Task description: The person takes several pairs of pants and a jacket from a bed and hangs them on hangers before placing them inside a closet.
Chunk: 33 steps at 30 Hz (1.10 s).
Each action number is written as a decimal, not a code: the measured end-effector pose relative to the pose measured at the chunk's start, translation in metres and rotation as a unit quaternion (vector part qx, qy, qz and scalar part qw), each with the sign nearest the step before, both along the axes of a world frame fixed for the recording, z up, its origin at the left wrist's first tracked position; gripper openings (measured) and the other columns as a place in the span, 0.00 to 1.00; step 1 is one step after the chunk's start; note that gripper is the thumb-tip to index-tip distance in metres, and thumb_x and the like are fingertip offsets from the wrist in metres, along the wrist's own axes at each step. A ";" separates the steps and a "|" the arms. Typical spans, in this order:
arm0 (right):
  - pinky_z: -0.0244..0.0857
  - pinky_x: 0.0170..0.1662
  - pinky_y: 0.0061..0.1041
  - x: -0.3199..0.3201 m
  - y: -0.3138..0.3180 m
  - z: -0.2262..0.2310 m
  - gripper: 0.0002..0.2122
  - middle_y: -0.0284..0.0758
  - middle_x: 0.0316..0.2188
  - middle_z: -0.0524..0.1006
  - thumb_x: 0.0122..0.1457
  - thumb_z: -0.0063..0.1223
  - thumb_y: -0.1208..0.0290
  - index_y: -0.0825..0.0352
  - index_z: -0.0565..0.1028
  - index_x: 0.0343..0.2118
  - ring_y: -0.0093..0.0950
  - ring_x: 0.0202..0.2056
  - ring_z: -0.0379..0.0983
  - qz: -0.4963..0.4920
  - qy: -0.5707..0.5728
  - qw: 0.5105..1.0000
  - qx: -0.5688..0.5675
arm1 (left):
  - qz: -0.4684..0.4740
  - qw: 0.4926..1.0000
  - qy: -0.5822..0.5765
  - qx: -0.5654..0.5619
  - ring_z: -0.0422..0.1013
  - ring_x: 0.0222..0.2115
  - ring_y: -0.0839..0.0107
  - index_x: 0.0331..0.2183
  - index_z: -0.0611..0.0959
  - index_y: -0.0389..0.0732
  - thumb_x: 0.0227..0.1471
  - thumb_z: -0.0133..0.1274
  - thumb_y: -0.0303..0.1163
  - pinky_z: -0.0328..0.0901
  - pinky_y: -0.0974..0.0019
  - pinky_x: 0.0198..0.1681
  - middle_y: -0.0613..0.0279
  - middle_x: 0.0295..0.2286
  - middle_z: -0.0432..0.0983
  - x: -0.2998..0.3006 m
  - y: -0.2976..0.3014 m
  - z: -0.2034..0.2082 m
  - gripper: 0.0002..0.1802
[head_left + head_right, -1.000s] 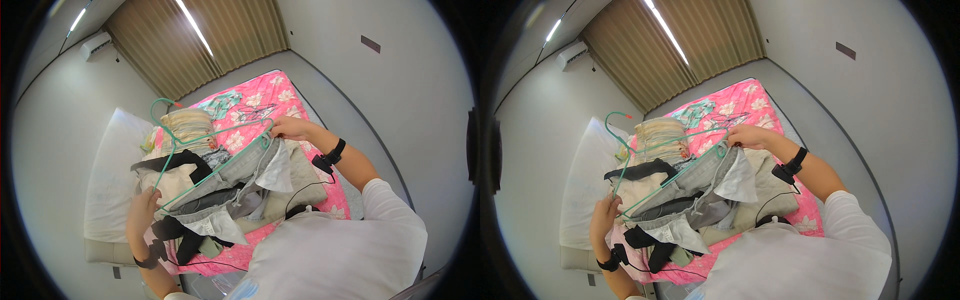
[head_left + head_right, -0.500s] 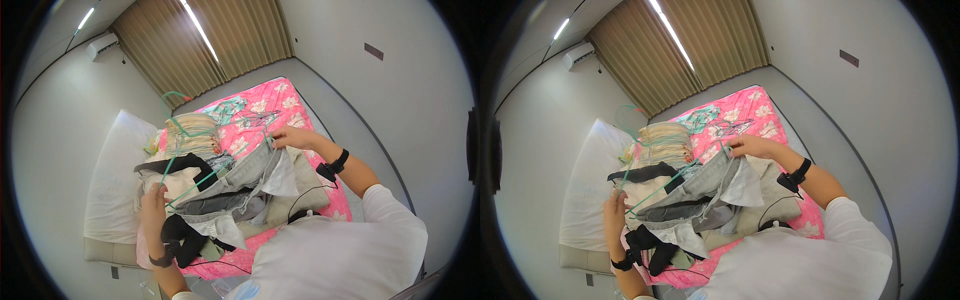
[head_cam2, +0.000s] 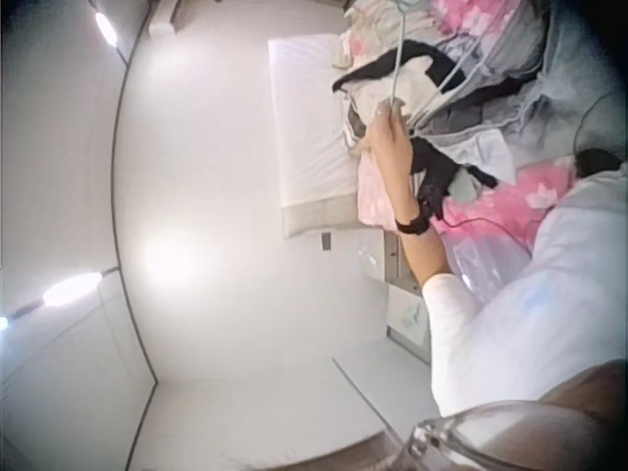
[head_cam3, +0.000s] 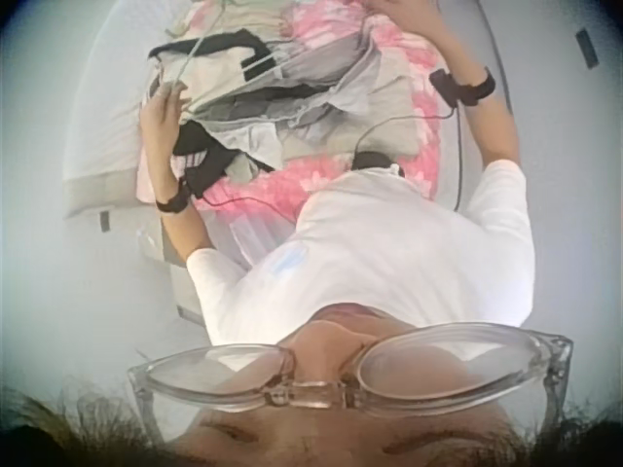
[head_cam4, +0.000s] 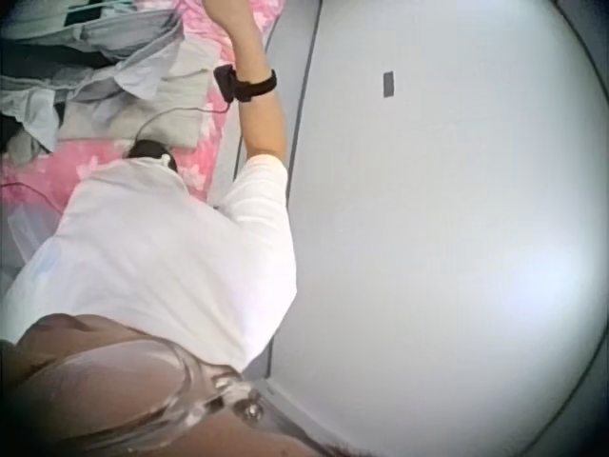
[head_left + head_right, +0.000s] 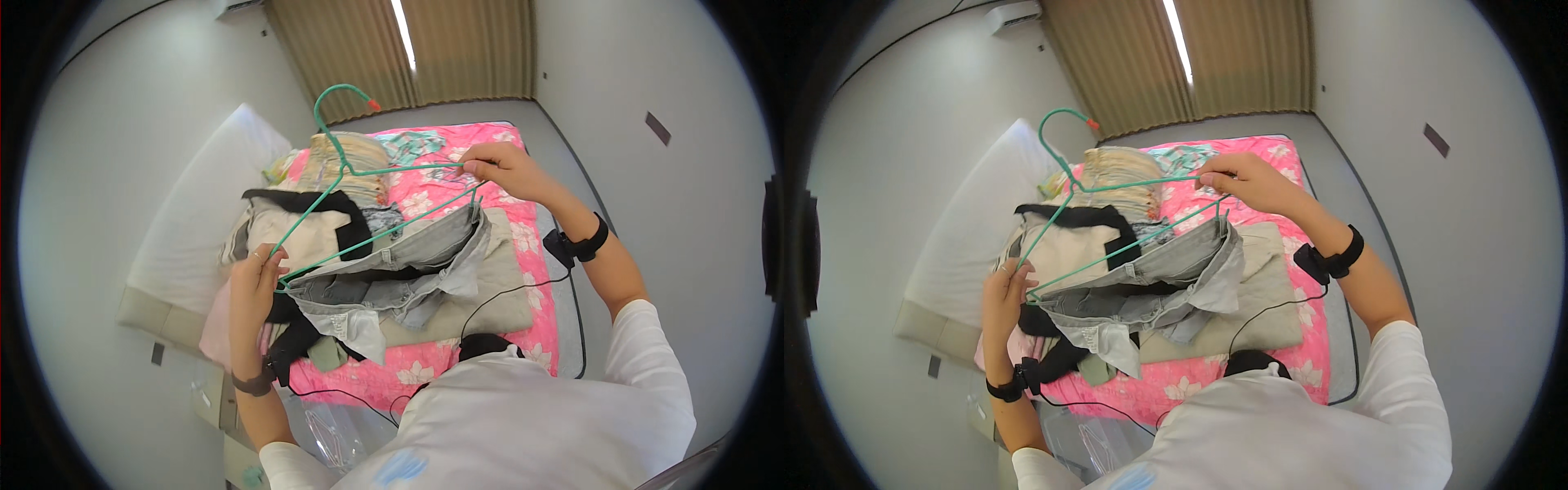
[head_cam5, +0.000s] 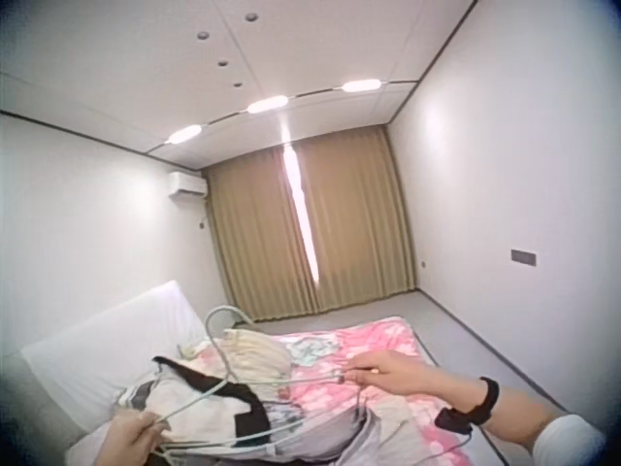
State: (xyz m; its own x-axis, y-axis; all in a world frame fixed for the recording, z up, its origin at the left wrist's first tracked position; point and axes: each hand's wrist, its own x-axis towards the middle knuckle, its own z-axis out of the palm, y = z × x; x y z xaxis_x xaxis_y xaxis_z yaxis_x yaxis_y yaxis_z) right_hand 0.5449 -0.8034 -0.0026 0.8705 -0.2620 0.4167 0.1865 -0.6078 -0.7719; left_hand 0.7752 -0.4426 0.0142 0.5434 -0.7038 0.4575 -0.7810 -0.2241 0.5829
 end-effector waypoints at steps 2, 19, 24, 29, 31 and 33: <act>0.65 0.40 0.22 0.008 0.019 0.020 0.10 0.31 0.31 0.76 0.61 0.48 0.69 0.70 0.76 0.38 0.20 0.34 0.70 0.008 -0.003 0.999 -0.033 | 0.034 0.999 0.039 -0.004 0.59 0.15 0.83 0.30 0.77 0.32 0.57 0.46 0.23 0.71 0.72 0.28 0.65 0.15 0.63 -0.012 0.033 0.010 0.07; 0.61 0.51 0.26 0.026 0.096 0.019 0.13 0.33 0.41 0.72 0.56 0.51 0.73 0.68 0.72 0.44 0.26 0.46 0.68 0.251 -0.106 0.961 0.054 | 0.298 0.856 0.222 -0.358 0.50 0.14 0.86 0.33 0.75 0.39 0.62 0.43 0.37 0.49 0.78 0.16 0.77 0.14 0.55 -0.360 0.246 0.153 0.12; 0.60 0.49 0.20 -0.008 0.148 0.024 0.09 0.32 0.38 0.71 0.56 0.51 0.75 0.70 0.71 0.39 0.22 0.43 0.68 0.430 -0.049 0.893 0.122 | 0.326 0.797 0.202 -0.467 0.52 0.15 0.85 0.35 0.72 0.40 0.59 0.43 0.28 0.51 0.78 0.18 0.75 0.16 0.57 -0.479 0.206 0.186 0.03; 0.61 0.43 0.19 0.007 0.185 0.034 0.05 0.31 0.33 0.70 0.54 0.49 0.77 0.71 0.73 0.33 0.21 0.37 0.68 0.600 0.011 0.791 0.118 | 0.381 0.739 0.170 -0.530 0.49 0.15 0.85 0.32 0.69 0.40 0.60 0.42 0.31 0.47 0.79 0.17 0.75 0.15 0.56 -0.506 0.129 0.164 0.05; 0.63 0.42 0.20 0.020 0.231 0.051 0.06 0.31 0.33 0.71 0.53 0.49 0.79 0.71 0.73 0.34 0.22 0.37 0.69 0.653 0.005 0.754 0.070 | 0.423 0.697 0.153 -0.558 0.49 0.15 0.84 0.32 0.69 0.40 0.63 0.40 0.35 0.47 0.79 0.17 0.75 0.15 0.55 -0.509 0.122 0.168 0.09; 0.64 0.43 0.21 0.024 0.275 0.057 0.07 0.33 0.33 0.73 0.52 0.49 0.81 0.71 0.74 0.34 0.24 0.38 0.70 0.694 0.025 0.716 0.072 | 0.452 0.682 0.124 -0.562 0.48 0.15 0.84 0.33 0.69 0.40 0.64 0.38 0.37 0.47 0.79 0.17 0.75 0.15 0.55 -0.515 0.123 0.160 0.12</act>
State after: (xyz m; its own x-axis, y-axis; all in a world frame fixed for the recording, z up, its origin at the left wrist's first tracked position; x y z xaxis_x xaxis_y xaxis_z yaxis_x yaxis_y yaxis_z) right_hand 0.5685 -0.5279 0.0542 0.3484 0.8323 0.4312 0.5031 0.2222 -0.8352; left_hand 0.2602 -0.3198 0.1738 0.6811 0.6894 0.2465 -0.4654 0.1479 0.8726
